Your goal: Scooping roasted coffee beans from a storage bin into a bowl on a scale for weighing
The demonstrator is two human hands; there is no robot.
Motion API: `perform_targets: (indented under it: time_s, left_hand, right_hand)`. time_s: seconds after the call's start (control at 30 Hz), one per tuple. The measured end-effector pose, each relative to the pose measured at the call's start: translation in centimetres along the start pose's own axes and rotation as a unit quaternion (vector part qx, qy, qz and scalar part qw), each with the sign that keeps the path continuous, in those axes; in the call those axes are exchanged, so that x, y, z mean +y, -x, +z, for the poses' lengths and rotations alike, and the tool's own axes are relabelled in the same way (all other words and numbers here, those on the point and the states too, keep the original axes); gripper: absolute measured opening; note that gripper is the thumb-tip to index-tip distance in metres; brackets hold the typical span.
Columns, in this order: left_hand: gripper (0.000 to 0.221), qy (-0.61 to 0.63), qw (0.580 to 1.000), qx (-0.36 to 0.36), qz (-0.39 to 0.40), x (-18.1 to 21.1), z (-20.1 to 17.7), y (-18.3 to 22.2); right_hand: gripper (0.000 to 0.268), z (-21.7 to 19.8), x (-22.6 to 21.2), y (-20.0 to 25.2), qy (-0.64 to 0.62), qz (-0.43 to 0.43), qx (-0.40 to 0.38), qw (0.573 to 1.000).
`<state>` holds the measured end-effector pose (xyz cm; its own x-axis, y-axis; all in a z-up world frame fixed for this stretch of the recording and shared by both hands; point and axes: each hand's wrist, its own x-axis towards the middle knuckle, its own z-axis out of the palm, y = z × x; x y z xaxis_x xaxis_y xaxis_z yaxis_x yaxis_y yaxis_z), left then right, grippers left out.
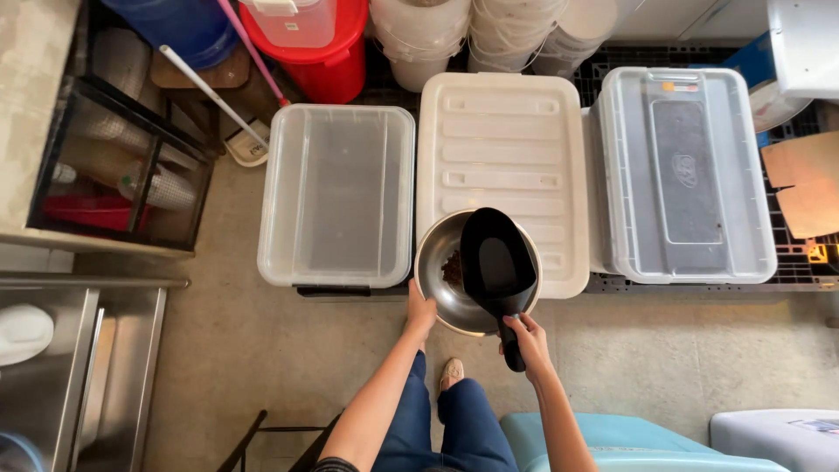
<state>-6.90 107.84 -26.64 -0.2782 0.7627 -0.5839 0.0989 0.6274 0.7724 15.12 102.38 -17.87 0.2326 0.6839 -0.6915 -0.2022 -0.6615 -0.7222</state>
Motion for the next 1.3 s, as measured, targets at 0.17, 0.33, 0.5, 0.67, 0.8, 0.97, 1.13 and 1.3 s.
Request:
perform_targets:
  time_s: [0.17,0.33,0.5,0.67,0.8,0.97,1.13,1.3]
  left_hand:
    - [0.074,-0.083,0.995,0.001,-0.057,1.5,0.9,-5.5]
    - [0.073,-0.065,0.993,-0.009,-0.093,5.8,0.2,-6.7]
    - [0.067,-0.059,0.995,-0.011,-0.085,5.8,0.4,-8.1]
    - [0.069,0.061,0.992,0.055,-0.092,3.8,-0.6,-6.8]
    - [0.079,0.307,0.854,0.322,-0.271,-1.5,-3.7,-7.2]
    - [0.089,0.298,0.829,0.339,-0.33,-3.9,-8.2,-11.8]
    - [0.079,0.258,0.834,0.386,-0.298,-7.0,-11.2,-15.5]
    - [0.04,0.146,0.866,0.374,-0.299,-8.4,-12.0,-16.9]
  right_hand:
    - [0.027,2.7,-0.8,-4.2,-0.005,0.025,0.023,0.999]
    - [0.028,3.1,-0.8,-6.8,-0.007,0.031,0.016,0.999]
    - [0.026,3.1,-0.7,-7.8,-0.001,0.031,0.011,0.999]
    - [0.025,2.7,0.3,-8.1,-0.002,0.036,-0.004,0.999]
    - [0.017,4.2,-2.7,-5.8,0.012,0.053,-0.042,0.998]
    - [0.015,6.2,-4.0,-5.6,0.031,0.044,-0.041,0.998]
    - [0.013,7.4,-5.4,-4.9,0.045,0.045,-0.045,0.997]
    - [0.016,7.4,-4.9,-4.9,0.066,0.026,-0.039,0.997]
